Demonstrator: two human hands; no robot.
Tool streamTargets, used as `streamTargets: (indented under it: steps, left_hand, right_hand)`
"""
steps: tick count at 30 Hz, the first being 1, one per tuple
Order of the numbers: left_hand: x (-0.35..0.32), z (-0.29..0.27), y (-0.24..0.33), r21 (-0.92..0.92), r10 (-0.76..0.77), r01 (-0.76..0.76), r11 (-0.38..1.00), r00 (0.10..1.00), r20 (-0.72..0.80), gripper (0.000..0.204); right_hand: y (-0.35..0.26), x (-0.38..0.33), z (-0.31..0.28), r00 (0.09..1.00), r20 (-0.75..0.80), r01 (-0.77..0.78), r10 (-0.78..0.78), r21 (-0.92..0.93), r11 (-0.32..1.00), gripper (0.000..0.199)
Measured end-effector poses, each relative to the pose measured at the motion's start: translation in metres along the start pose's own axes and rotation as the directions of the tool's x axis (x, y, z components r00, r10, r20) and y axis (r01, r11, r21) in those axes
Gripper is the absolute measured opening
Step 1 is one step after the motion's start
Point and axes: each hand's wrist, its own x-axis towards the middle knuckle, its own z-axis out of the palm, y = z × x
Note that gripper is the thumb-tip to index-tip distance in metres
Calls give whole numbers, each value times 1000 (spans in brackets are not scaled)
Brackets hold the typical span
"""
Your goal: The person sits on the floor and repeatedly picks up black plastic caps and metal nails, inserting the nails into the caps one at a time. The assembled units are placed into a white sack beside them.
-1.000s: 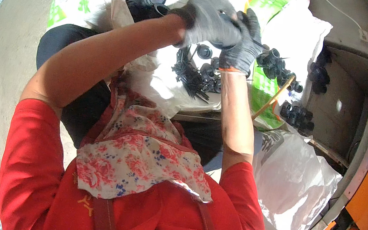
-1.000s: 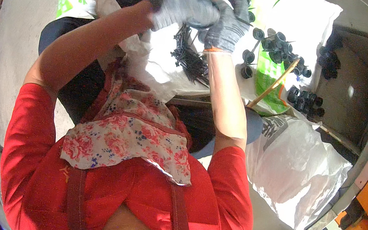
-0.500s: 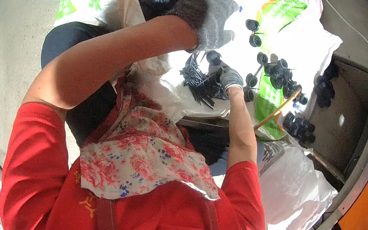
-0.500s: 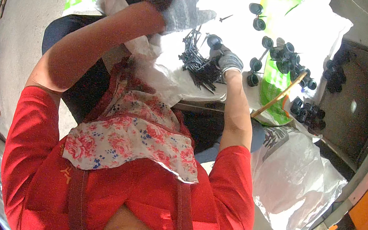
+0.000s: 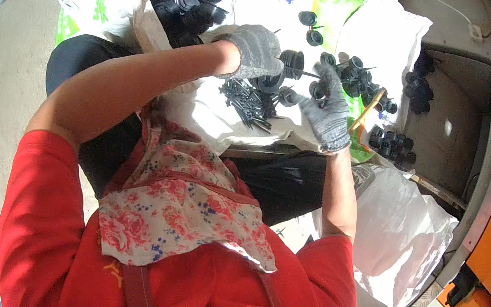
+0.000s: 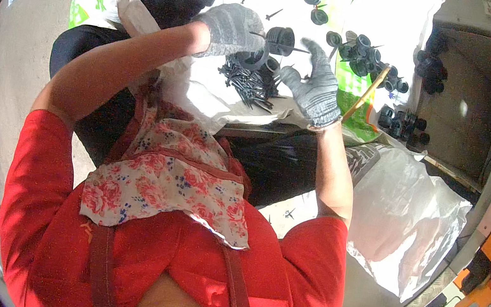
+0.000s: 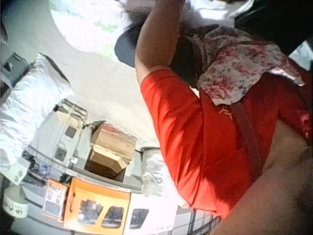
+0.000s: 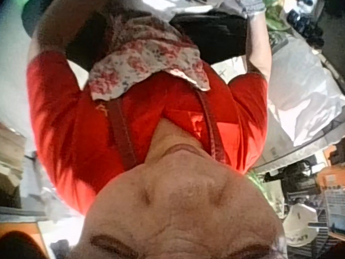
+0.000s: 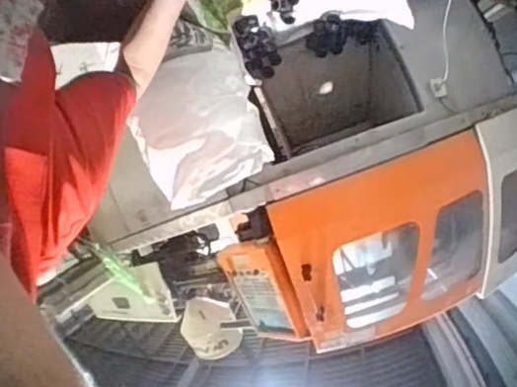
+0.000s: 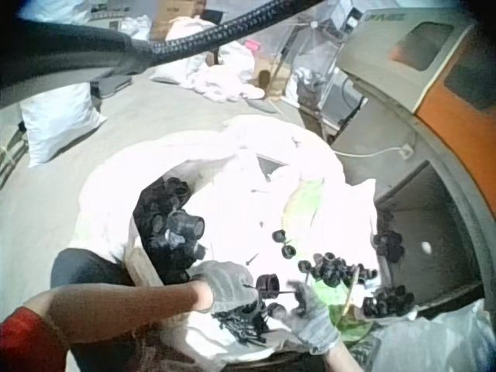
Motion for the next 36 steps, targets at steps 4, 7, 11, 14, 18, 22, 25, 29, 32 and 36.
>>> streamTargets:
  steps: [4, 7, 11, 14, 18, 22, 25, 29, 32, 36]
  left_hand:
    - [-10, -7, 3, -163, 154, -174, 971, 980, -129, 38]
    - [-14, -21, 14, -315, 210, -250, 916, 965, -154, 48]
    - [-16, -13, -6, -850, 119, -153, 504, 987, -107, 39]
    - [-22, -1, -14, -458, 501, -544, 703, 836, -225, 41]
    - [-32, -19, 21, 10, 153, -154, 988, 973, -174, 39]
    - [-38, -21, 27, 315, 480, -377, 871, 786, -388, 27]
    - [-26, -24, 17, 322, 382, -233, 918, 739, -554, 31]
    - [-18, -26, 5, -916, -17, -335, 221, 938, -347, 46]
    - [-20, -17, 11, -910, -57, 166, -380, 978, 202, 41]
    - [-6, -23, -2, -870, 168, 53, -491, 985, -35, 40]
  right_hand:
    - [-15, 12, -3, 940, 131, 339, -315, -458, 822, 72]
    - [-20, 8, 3, 848, 216, 529, -483, -382, 758, 41]
    - [-31, 19, 7, 829, 79, 503, -554, -539, 676, 38]
    - [-41, 29, 8, 798, 154, 534, -582, -630, 565, 35]
    - [-47, 26, 4, 877, 300, 481, -376, -572, 665, 26]
    - [-29, 28, -6, 953, 298, 14, -64, 167, 986, 14]
    - [-46, 38, 8, 918, 326, -295, -226, 942, 158, 29]
    - [-21, 61, 15, 987, 140, -143, 85, 989, 36, 28]
    - [-34, 68, 43, 979, -37, 5, 199, 988, 157, 22]
    - [-32, 72, 57, 935, -352, 215, -51, 446, 869, 25]
